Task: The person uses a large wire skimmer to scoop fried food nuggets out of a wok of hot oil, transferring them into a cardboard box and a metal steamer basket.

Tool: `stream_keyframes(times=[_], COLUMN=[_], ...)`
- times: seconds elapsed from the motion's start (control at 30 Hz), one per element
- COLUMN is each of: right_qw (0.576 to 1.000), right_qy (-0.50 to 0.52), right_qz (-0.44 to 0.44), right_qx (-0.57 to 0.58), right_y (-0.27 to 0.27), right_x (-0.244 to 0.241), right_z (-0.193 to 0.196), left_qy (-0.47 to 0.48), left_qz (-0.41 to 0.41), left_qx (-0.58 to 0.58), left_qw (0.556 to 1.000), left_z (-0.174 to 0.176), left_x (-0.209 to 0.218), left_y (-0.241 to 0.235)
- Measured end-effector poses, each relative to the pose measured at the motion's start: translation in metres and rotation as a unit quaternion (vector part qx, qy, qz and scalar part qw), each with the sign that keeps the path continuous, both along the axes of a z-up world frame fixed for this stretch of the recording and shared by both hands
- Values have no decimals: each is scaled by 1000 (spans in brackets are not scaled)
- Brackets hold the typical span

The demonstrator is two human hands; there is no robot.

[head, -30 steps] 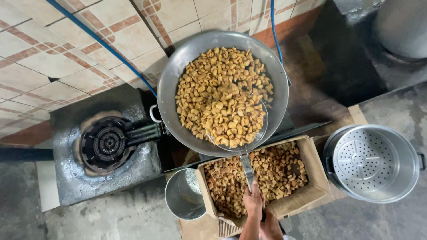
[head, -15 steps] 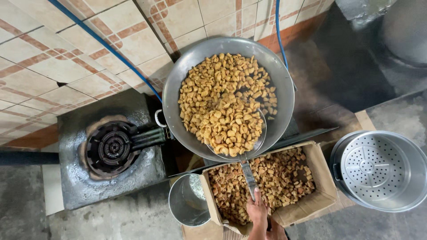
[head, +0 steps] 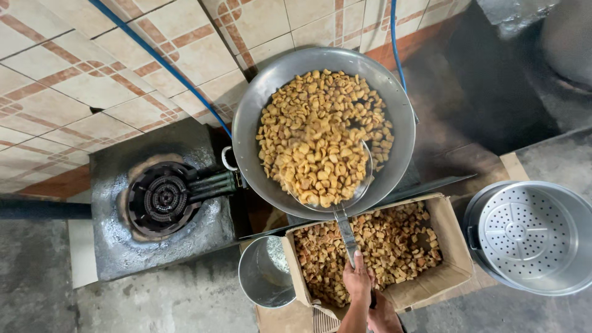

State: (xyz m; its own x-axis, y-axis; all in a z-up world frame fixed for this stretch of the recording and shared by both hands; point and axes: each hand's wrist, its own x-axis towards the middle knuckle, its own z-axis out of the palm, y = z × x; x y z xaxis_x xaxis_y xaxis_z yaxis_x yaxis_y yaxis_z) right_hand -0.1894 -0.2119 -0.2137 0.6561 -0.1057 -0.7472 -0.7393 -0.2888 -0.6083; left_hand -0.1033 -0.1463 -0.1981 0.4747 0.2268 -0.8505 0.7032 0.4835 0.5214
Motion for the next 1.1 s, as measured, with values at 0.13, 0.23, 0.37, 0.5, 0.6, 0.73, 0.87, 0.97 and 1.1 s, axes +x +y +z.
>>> stream_keyframes(times=[0.13, 0.23, 0.37, 0.5, 0.6, 0.73, 0.87, 0.97, 1.1], right_qw=[1000, 999, 996, 994, 998, 997, 998, 996, 1000], right_qy=[10, 29, 27, -46, -19, -43, -40, 10, 17], right_qz=[-6, -26, -61, 61, 46, 38, 30, -85, -25], right_qx=[6, 24, 54, -76, -47, -44, -35, 41, 5], right_y=[-7, -9, -8, -3, 3, 5, -2, -2, -5], right_x=[1, 6, 9, 17, 8, 9, 13, 13, 10], right_z=[2, 4, 6, 1, 1, 1, 4, 8, 8], left_qy=[31, 15, -30, -28, 18, 62, -1, -26, -44], left_qz=[-8, -9, 22, -9, -24, -52, -33, -37, -28], left_qx=[16, 16, -11, -1, 25, 44, 14, 9, 17], left_qw=[999, 1000, 999, 1000, 999, 996, 999, 999, 998], left_z=[-5, -2, 11, 16, 8, 5, 11, 13, 10], left_x=[1, 6, 14, 13, 4, 1, 7, 21, 18], left_y=[-4, -5, -3, 4, 7, 6, -1, -4, -6])
